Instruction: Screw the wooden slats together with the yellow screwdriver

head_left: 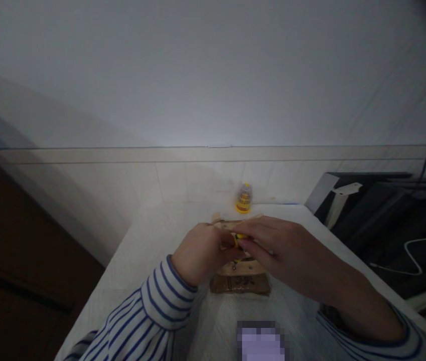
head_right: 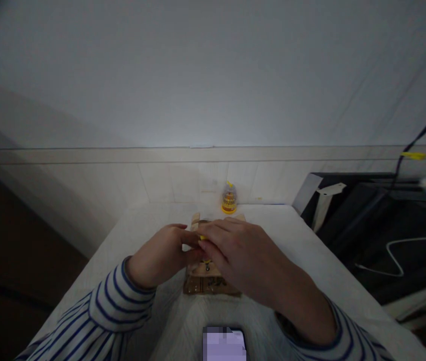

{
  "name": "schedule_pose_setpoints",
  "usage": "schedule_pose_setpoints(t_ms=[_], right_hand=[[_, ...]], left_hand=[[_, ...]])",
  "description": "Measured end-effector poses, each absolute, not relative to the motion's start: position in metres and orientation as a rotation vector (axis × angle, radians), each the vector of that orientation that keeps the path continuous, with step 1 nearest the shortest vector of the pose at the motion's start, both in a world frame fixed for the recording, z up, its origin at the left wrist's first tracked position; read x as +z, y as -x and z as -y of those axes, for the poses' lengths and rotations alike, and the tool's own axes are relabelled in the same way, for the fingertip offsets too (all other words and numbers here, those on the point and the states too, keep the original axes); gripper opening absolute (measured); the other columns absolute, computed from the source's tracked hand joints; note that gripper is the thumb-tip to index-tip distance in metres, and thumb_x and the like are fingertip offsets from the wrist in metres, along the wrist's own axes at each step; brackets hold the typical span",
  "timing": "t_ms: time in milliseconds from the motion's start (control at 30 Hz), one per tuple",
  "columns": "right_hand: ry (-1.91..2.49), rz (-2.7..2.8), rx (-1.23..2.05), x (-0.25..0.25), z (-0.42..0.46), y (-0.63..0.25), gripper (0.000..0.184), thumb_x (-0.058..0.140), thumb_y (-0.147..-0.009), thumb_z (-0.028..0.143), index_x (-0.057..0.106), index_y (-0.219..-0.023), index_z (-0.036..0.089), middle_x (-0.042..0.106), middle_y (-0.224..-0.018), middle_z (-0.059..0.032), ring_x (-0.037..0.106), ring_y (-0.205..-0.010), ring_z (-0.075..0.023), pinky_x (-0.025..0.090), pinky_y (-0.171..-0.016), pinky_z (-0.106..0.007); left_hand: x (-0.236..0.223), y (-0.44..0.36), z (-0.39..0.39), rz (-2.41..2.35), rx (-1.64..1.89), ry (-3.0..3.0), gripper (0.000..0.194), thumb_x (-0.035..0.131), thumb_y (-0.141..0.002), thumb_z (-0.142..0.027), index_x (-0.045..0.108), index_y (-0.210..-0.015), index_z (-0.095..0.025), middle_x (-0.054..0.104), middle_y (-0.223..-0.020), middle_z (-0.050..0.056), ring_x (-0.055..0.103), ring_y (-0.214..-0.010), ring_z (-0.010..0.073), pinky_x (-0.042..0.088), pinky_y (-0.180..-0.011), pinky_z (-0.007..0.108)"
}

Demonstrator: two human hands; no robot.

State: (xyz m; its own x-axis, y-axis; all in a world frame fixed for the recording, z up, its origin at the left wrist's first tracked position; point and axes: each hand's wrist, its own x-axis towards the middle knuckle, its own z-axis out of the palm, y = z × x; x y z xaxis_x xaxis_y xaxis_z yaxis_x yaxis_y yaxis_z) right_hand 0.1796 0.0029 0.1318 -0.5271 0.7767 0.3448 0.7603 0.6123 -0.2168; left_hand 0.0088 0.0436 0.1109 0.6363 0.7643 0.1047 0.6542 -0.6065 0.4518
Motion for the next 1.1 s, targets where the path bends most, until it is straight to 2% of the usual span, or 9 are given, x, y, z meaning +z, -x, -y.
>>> schedule_pose_setpoints(t_ms=[133, 533, 767, 1100], right_hand=[[1.209, 2.433, 0.064, 0.1308, -0.0037, -0.1797, 0.027, 0.043, -0.090, 0.023, 0.058, -0.112, 0.021, 0.064, -0.110, -0.0036, 0.058, -0.099, -0.0183, 0.046, -0.086, -0.037], [1.237, 2.419, 0.002, 0.1309, -0.0034, -0.1795, 0.026, 0.044, -0.089, 0.024, 0.059, -0.110, 0.020, 0.066, -0.106, -0.0054, 0.060, -0.094, -0.0200, 0.048, -0.082, -0.038], [1.265, 2.427, -0.003, 0.1315, -0.0034, -0.1789, 0.021, 0.046, -0.089, 0.026, 0.061, -0.102, 0.019, 0.066, -0.096, -0.0052, 0.060, -0.089, -0.0197, 0.048, -0.079, -0.037], [1.257, 2.419, -0.038, 0.1304, -0.0034, -0.1791, 0.021, 0.046, -0.089, 0.028, 0.060, -0.102, 0.019, 0.066, -0.094, -0.0061, 0.060, -0.086, -0.0196, 0.049, -0.076, -0.036]], left_hand=[[0.1135, -0.0096, -0.0434, -1.121, 0.401, -2.469, 0.016, 0.059, -0.082, -0.032, 0.071, -0.085, -0.021, 0.072, -0.083, 0.002, 0.064, -0.077, 0.0180, 0.045, -0.075, 0.029], [0.1138, -0.0088, -0.0433, -1.046, 0.422, -2.442, 0.014, 0.059, -0.082, -0.025, 0.070, -0.087, -0.020, 0.071, -0.084, 0.003, 0.063, -0.078, 0.0172, 0.045, -0.071, 0.026], [0.1129, -0.0071, -0.0439, -0.920, 0.470, -2.406, 0.014, 0.057, -0.083, -0.022, 0.069, -0.089, -0.018, 0.070, -0.086, 0.002, 0.063, -0.079, 0.0159, 0.045, -0.071, 0.024], [0.1118, -0.0059, -0.0453, -0.893, 0.465, -2.390, 0.016, 0.056, -0.084, -0.023, 0.069, -0.091, -0.019, 0.070, -0.089, 0.002, 0.062, -0.082, 0.0162, 0.045, -0.074, 0.025]])
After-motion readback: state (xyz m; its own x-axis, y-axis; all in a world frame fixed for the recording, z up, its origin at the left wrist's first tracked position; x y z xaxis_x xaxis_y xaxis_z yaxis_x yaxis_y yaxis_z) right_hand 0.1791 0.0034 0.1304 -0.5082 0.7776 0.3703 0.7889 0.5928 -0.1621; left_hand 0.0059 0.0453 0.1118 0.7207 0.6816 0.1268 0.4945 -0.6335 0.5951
